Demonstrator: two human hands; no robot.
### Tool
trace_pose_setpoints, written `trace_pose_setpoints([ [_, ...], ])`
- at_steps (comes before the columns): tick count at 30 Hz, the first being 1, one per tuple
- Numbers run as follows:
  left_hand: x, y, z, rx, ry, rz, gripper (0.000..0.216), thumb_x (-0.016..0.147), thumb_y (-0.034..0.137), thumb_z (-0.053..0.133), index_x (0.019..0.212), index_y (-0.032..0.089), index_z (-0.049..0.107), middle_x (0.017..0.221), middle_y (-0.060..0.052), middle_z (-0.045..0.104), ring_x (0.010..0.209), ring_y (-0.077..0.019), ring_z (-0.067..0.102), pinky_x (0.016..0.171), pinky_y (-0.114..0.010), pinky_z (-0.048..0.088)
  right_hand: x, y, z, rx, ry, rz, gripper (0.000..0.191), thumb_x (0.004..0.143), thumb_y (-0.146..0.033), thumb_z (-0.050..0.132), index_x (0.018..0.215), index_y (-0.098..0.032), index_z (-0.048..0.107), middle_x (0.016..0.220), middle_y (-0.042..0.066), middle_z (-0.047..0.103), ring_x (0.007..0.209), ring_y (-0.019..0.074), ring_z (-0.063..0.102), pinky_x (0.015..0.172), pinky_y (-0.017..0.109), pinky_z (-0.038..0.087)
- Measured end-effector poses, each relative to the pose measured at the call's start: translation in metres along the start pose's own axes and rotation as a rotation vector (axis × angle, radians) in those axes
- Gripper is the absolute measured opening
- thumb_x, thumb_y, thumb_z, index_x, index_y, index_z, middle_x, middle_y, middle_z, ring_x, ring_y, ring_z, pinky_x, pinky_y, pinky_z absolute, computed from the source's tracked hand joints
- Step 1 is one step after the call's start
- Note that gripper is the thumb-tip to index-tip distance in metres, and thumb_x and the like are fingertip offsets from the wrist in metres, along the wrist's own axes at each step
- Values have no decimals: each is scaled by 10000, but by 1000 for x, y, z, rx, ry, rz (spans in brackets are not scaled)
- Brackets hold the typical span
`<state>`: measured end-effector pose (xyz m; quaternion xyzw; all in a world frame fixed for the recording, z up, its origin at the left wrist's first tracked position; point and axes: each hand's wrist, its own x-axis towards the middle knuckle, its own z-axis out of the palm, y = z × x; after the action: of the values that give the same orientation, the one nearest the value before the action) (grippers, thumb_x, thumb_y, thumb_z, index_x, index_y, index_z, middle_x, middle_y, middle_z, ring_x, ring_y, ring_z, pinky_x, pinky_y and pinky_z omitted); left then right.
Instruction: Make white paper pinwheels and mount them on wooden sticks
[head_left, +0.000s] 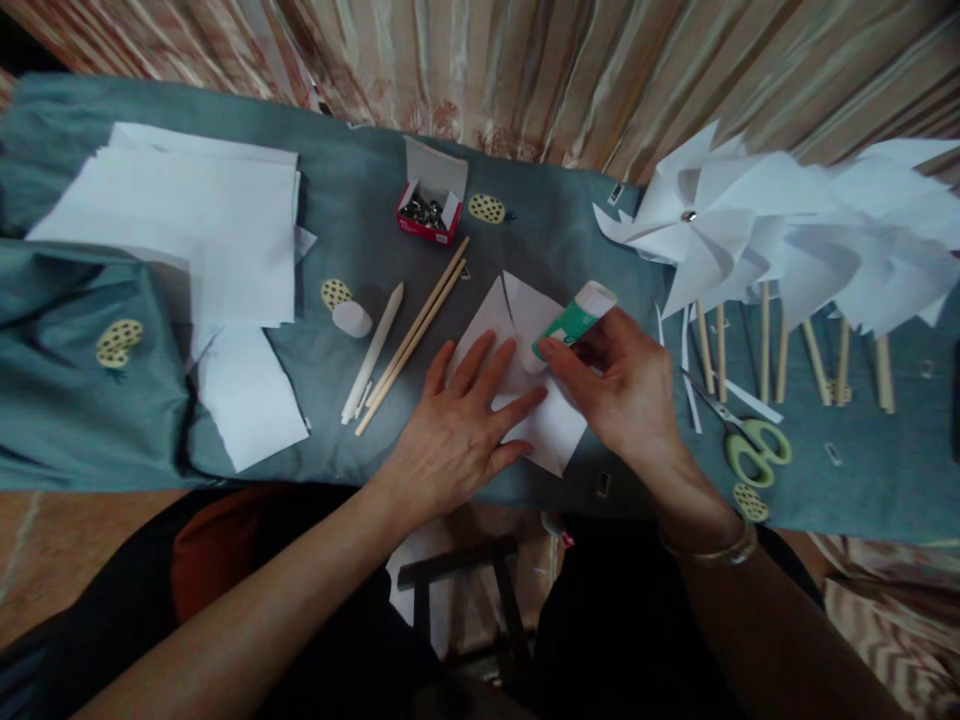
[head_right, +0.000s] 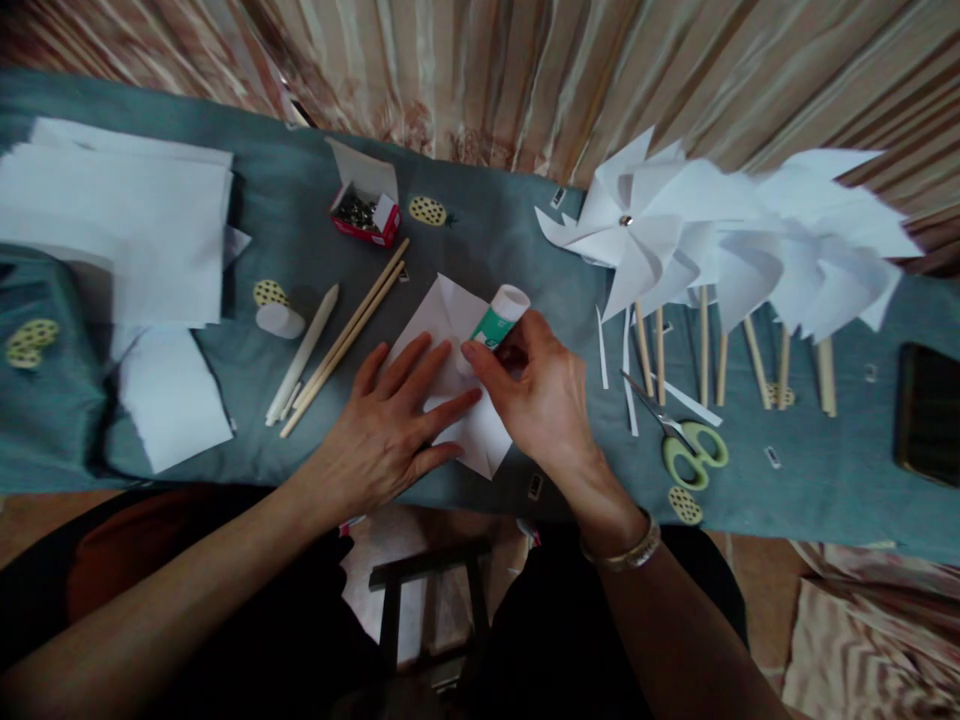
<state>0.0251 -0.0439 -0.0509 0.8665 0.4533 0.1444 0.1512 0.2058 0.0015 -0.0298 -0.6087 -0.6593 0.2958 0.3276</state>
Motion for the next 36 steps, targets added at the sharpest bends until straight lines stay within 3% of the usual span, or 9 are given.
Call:
trace_pose_setpoints([
  [8, 0, 0, 2, 14, 7, 13, 568, 833, 492, 605, 1354, 301, 484, 1548, -145, 297, 1434, -381, 222, 1123, -629, 168, 0, -8, 3, -30, -9, -77, 230, 816, -437, 645, 872, -227, 571, 783, 13, 690, 705, 194, 643, 669, 342, 501],
  [36, 0, 0, 2, -22, 10, 12, 474, 836, 495, 597, 1273, 322, 538, 1525, -82, 356, 1435, -359, 227, 1137, -627, 136, -3, -16, 1, -127, -118, -124, 194, 839, -404, 630, 926, -242, 567, 787, 16, 687, 720, 209, 650, 644, 330, 470],
])
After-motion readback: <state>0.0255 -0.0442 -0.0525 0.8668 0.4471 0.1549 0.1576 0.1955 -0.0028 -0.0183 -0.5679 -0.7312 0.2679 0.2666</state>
